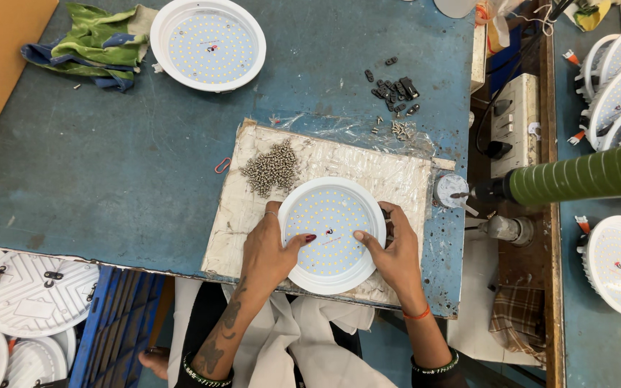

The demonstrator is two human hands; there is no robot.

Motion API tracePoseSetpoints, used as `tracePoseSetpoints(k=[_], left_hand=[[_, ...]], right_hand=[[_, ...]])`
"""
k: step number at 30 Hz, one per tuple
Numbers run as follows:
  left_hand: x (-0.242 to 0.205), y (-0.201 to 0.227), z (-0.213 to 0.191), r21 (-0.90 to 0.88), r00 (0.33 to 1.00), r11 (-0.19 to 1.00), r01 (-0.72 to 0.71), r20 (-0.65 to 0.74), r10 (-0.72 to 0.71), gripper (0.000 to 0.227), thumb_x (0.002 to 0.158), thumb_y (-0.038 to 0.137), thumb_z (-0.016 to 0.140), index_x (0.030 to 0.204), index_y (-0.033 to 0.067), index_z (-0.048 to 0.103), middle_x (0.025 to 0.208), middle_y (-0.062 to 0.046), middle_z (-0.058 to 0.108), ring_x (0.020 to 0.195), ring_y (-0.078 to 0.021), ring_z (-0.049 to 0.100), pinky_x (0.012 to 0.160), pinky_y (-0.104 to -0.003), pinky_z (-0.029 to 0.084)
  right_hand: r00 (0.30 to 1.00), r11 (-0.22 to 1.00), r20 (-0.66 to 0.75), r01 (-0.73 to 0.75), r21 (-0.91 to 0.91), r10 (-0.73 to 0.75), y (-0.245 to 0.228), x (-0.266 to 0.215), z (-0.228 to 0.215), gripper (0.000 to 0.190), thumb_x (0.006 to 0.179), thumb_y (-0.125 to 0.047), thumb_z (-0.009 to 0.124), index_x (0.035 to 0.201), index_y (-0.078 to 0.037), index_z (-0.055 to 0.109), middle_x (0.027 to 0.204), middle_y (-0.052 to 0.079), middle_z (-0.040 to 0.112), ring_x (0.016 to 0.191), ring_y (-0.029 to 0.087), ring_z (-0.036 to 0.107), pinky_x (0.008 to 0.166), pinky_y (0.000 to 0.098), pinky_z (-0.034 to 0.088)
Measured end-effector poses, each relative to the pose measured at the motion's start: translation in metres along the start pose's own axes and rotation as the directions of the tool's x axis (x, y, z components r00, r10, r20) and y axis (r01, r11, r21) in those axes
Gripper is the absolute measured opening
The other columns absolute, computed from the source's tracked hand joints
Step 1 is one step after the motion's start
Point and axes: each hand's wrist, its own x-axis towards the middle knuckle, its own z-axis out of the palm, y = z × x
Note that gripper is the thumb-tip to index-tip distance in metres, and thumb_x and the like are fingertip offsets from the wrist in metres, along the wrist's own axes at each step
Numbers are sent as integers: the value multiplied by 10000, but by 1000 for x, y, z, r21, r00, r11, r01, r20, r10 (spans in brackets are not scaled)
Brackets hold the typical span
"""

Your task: The person uses a green electric screwdriver to fasten screws into a white circular LED light fixture. They hold the fixture with their left hand while operating the tool with their right hand, working on a blue workbench in a workshop setting.

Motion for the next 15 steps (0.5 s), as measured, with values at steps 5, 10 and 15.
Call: tracePoseSetpoints(k=[5, 10, 15], left_hand=[[1, 1, 0, -5, 1000, 1000, 5, 2, -5, 613, 757, 293, 867, 1160, 1, 510, 952, -232, 729, 909, -416, 722, 766, -487, 551], [2, 4, -3, 10, 998, 999, 53, 28, -54, 650, 732, 313, 883, 1163, -12, 520, 937, -231, 732, 889, -399, 737, 767, -472, 562], [2, 8, -4, 4, 997, 998, 68, 23, -68, 674, 708, 309, 900, 1162, -19, 526, 923, -230, 740, 881, -390, 741, 753, -467, 567]], right_hand=[[1000, 1000, 6, 9, 10, -9, 0, -1, 1, 559, 783, -111, 828, 1273, -29, 571, 976, 112, 741, 799, 164, 719, 695, 298, 579], [990, 990, 34, 140, -13, -139, -2, -2, -1, 614, 812, -173, 839, 1331, -26, 545, 1130, 143, 703, 975, 206, 715, 814, 323, 581], [995, 998, 75, 63, -31, -61, 0, 2, -2, 698, 720, -190, 875, 1313, -33, 542, 1140, 147, 706, 1007, 227, 721, 850, 348, 587]])
